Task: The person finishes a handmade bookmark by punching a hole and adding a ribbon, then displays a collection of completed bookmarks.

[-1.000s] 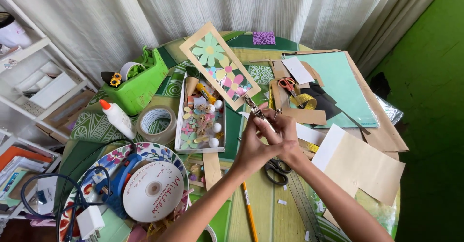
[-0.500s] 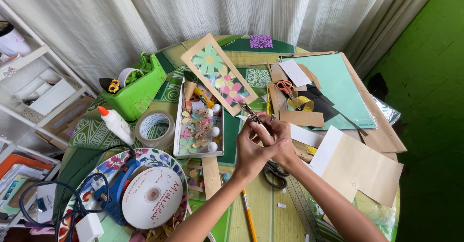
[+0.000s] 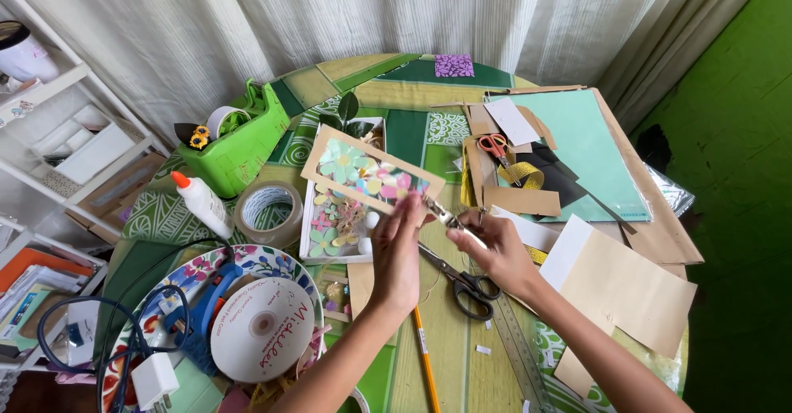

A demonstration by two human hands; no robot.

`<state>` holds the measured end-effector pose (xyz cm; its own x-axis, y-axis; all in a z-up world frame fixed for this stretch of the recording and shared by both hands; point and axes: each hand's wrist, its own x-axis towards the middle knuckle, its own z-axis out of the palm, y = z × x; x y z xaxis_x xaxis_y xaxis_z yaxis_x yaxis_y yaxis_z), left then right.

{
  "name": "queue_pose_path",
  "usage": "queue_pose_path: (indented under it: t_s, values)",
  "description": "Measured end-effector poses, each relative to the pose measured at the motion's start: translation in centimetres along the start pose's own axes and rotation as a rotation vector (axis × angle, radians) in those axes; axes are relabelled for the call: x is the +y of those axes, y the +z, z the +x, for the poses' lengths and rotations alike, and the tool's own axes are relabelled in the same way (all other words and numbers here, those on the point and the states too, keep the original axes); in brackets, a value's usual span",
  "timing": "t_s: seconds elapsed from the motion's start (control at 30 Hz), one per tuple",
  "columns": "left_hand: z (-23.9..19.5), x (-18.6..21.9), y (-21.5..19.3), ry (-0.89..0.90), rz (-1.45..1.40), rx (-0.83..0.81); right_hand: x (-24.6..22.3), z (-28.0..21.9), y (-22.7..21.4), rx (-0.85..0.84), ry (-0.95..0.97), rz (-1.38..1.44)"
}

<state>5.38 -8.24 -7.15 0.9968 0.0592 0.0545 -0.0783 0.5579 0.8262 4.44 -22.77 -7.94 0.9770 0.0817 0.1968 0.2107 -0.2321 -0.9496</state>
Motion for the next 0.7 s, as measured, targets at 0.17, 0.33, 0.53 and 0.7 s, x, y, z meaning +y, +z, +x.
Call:
queue_pose_path:
  t_s: [0.17, 0.33, 0.53, 0.7]
  values:
    - [-0.9, -0.1, 0.0, 0.027, 0.003, 0.048, -0.8, -1.2, -0.8, -0.089, 0.080, 0.080]
    - [-2.3, 1.1, -0.4, -0.010, -0.094, 0.017, -1.4, -2.9, -1.6, -0.062, 0.053, 0.045]
    - [-4.5, -0.1, -5.5, -0.157, 0.147, -0.109, 0.4, -7.2, -3.2, -0.136, 0.014, -0.312]
    - [-6.2, 3.7, -6.4, -0.522, 0.450, -0.674, 4.1, -7.5, -4.7, 0.028, 0.135, -0.882]
